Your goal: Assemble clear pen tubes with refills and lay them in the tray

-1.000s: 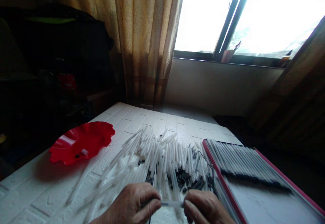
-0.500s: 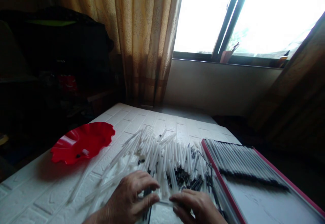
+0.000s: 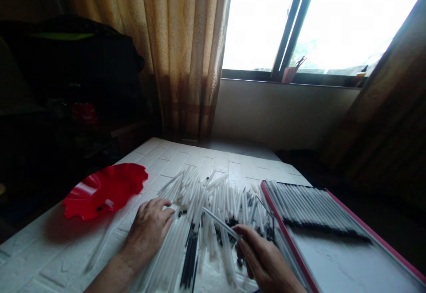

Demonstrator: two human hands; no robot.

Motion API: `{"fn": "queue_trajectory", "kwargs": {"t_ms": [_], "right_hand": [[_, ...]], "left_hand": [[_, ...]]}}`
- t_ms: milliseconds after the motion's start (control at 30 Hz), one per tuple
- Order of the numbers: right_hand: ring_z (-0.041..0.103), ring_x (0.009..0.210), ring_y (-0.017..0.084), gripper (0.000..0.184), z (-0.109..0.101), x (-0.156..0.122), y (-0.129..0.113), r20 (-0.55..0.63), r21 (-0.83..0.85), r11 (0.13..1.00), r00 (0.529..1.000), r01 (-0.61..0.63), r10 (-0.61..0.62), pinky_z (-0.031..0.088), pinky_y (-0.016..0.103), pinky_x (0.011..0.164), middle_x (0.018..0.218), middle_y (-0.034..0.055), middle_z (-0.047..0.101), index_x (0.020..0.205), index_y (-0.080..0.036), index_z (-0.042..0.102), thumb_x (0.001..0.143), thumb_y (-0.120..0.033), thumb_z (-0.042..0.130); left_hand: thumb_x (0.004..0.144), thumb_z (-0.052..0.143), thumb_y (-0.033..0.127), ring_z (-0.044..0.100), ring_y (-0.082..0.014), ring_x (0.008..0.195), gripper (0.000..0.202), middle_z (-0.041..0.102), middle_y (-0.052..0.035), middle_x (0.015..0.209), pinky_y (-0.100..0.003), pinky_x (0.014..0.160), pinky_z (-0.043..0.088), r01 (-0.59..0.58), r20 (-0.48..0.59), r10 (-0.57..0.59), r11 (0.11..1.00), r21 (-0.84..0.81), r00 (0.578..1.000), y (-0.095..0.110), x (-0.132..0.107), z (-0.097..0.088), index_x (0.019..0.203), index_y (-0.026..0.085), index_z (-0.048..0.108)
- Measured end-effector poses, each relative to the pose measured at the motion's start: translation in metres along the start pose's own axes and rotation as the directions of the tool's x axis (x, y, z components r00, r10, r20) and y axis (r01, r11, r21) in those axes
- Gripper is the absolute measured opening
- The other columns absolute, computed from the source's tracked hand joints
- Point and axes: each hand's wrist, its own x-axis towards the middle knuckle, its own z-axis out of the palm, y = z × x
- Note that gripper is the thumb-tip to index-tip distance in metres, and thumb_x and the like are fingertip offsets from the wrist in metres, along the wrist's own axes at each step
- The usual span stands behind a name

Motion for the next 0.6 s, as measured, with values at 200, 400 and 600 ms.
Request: {"fn": "queue_trajectory", "kwargs": {"t_ms": [200, 400, 600], "right_hand": [[0.060, 0.055, 0.016, 0.050, 0.000, 0.002, -0.003, -0.016, -0.044, 0.998, 0.999, 0.048, -0.049, 0.048, 0.023, 0.053, 0.070, 0.0033, 0.066, 0.106, -0.017, 0.067, 0.097, -0.056, 0.037], [0.070, 0.079, 0.021, 0.046, -0.004, -0.001, -0.011, -0.146, -0.014, 0.984, 0.973, 0.178, -0.178, 0.054, 0.026, 0.073, 0.089, 0.0100, 0.074, 0.102, -0.019, 0.069, 0.099, -0.053, 0.038], [0.070, 0.075, 0.020, 0.041, -0.001, 0.000, -0.010, -0.080, -0.042, 0.967, 0.964, 0.252, -0.254, 0.055, 0.027, 0.076, 0.090, 0.0097, 0.075, 0.106, -0.020, 0.069, 0.100, -0.045, 0.037]], "left_hand": [[0.088, 0.056, 0.020, 0.069, -0.0252, 0.093, 0.019, 0.076, -0.0058, 0.097, -0.042, 0.086, 0.052, -0.067, -0.068, 0.054, 0.977, -0.205, 0.996, 0.009, 0.003, -0.004, 0.097, 0.024, 0.072], [0.093, 0.053, 0.024, 0.074, -0.0159, 0.083, 0.016, 0.078, -0.0020, 0.090, -0.023, 0.077, 0.058, -0.116, -0.103, 0.079, 0.894, -0.433, 0.992, 0.027, 0.003, -0.010, 0.100, 0.022, 0.068], [0.089, 0.060, 0.022, 0.073, -0.0164, 0.080, 0.014, 0.077, -0.0025, 0.086, -0.022, 0.074, 0.058, -0.143, -0.112, 0.098, 0.825, -0.547, 0.989, 0.031, 0.003, -0.008, 0.097, 0.023, 0.071]]}}
